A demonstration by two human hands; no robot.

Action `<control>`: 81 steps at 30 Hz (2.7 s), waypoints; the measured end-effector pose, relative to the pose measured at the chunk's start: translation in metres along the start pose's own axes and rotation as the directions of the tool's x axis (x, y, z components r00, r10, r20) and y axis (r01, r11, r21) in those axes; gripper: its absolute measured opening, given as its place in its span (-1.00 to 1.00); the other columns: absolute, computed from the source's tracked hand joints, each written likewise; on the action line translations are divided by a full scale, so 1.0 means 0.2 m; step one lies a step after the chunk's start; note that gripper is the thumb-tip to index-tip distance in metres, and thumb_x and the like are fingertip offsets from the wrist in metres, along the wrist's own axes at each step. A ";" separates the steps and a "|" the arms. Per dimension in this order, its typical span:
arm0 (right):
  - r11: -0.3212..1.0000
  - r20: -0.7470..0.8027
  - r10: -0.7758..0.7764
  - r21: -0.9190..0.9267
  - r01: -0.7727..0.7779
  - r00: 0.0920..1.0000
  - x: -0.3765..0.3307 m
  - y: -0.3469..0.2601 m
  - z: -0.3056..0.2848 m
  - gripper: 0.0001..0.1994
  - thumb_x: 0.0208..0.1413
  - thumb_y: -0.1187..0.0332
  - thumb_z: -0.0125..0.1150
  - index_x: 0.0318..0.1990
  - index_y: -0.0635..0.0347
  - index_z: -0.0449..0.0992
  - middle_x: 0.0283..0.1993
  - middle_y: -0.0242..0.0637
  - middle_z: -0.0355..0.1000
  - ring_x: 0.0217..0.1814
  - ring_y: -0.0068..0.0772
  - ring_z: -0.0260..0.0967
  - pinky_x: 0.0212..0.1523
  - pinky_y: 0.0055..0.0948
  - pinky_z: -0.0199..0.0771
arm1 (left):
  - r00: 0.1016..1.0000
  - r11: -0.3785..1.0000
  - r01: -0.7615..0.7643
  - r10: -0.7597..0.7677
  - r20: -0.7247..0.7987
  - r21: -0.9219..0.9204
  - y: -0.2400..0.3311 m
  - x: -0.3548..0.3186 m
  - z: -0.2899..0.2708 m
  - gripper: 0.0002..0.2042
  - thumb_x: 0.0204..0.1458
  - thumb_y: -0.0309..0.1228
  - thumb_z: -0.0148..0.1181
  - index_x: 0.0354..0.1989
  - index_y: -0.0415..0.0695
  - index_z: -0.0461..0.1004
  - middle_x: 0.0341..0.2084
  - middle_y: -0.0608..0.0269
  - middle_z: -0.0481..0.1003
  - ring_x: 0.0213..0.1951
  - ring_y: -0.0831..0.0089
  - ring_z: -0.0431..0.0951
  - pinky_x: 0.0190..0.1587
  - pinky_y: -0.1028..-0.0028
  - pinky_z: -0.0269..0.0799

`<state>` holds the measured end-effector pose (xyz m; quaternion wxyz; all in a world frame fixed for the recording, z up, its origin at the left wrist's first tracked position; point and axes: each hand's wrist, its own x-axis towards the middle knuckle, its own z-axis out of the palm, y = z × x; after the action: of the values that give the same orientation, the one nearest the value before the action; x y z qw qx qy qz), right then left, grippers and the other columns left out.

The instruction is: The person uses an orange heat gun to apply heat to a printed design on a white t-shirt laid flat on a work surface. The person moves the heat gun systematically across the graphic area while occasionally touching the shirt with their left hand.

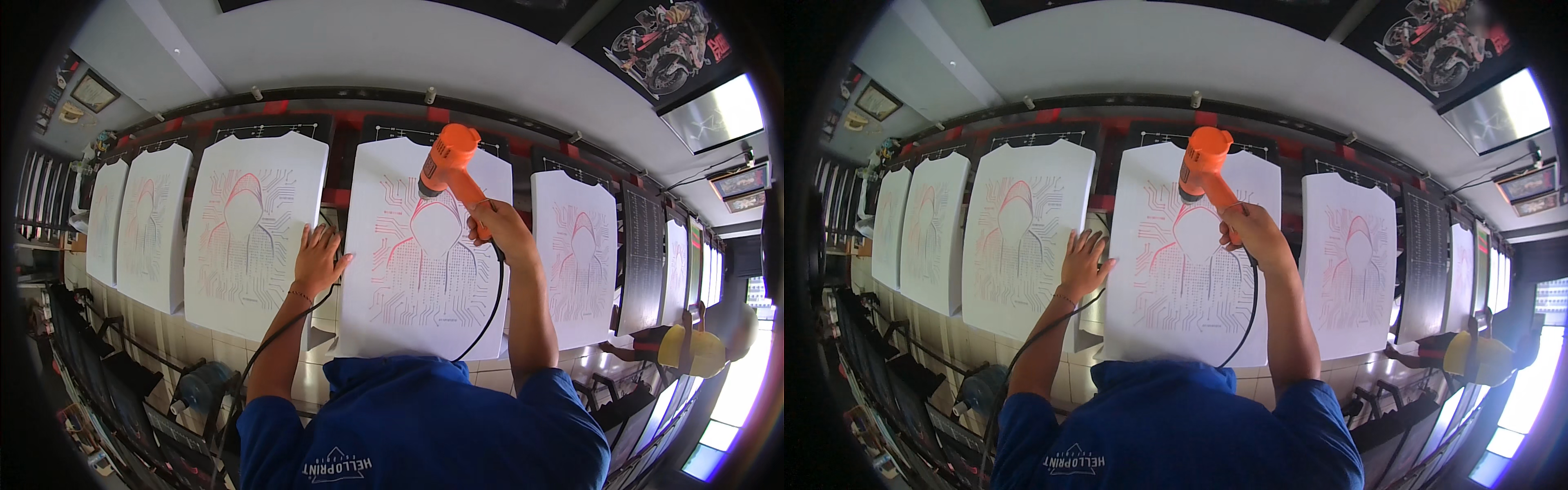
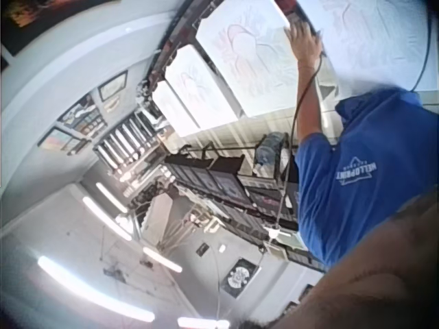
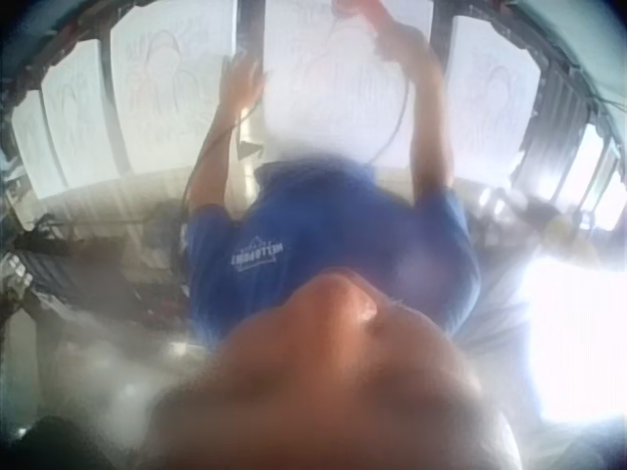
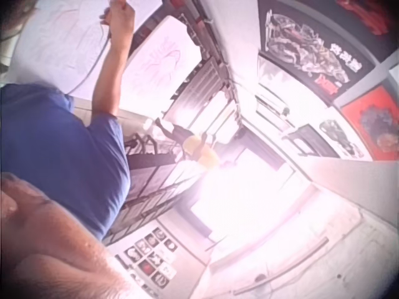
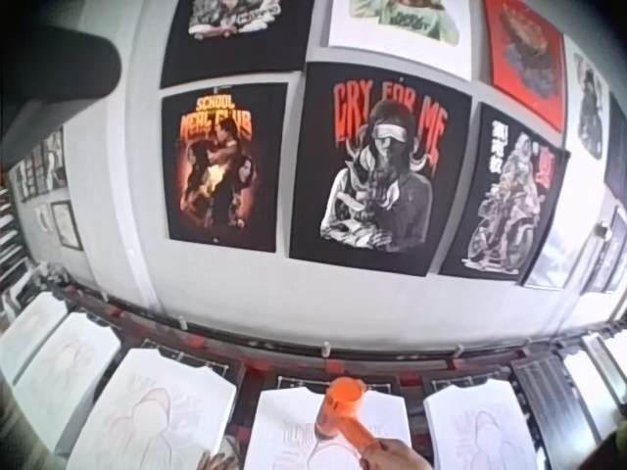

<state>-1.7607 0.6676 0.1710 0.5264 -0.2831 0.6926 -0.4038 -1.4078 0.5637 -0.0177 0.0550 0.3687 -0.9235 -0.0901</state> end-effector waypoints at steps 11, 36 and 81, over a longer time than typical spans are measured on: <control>0.998 -0.174 -0.051 -0.042 0.044 0.983 0.00 0.06 -0.08 -0.69 0.20 0.18 0.17 -0.21 0.33 0.48 -0.46 -0.37 0.39 -0.48 -0.57 0.41 -0.48 -0.56 0.43 | 0.998 1.000 -0.002 0.001 -0.057 -0.017 0.02 0.00 0.00 -0.47 0.17 0.01 0.03 0.11 -0.20 0.36 0.10 0.06 0.42 0.26 0.09 0.25 0.44 -0.03 -0.17; 0.998 -0.242 -0.065 -0.008 0.065 0.968 -0.05 0.15 -0.25 -0.69 0.21 0.16 0.15 -0.23 0.32 0.45 -0.46 -0.37 0.39 -0.50 -0.57 0.36 -0.47 -0.54 0.39 | 0.995 0.999 -0.027 0.025 -0.096 -0.022 0.02 0.01 0.02 -0.51 0.13 -0.03 0.09 0.02 -0.23 0.40 0.03 0.03 0.47 0.19 0.04 0.32 0.41 -0.07 -0.10; 0.997 -0.301 -0.002 0.079 0.027 0.954 -0.30 0.21 -0.27 -0.69 0.21 0.18 0.16 -0.24 0.33 0.45 -0.47 -0.37 0.39 -0.50 -0.57 0.38 -0.46 -0.55 0.41 | 0.991 0.999 -0.044 0.043 -0.129 -0.003 0.02 0.00 0.03 -0.53 0.12 -0.05 0.13 0.01 -0.20 0.39 -0.03 0.08 0.50 0.16 0.11 0.34 0.41 -0.07 -0.11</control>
<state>-1.7946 0.7514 0.1717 0.4231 -0.2017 0.7454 -0.4740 -1.4117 0.5665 -0.0228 0.1175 0.3535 -0.9255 -0.0677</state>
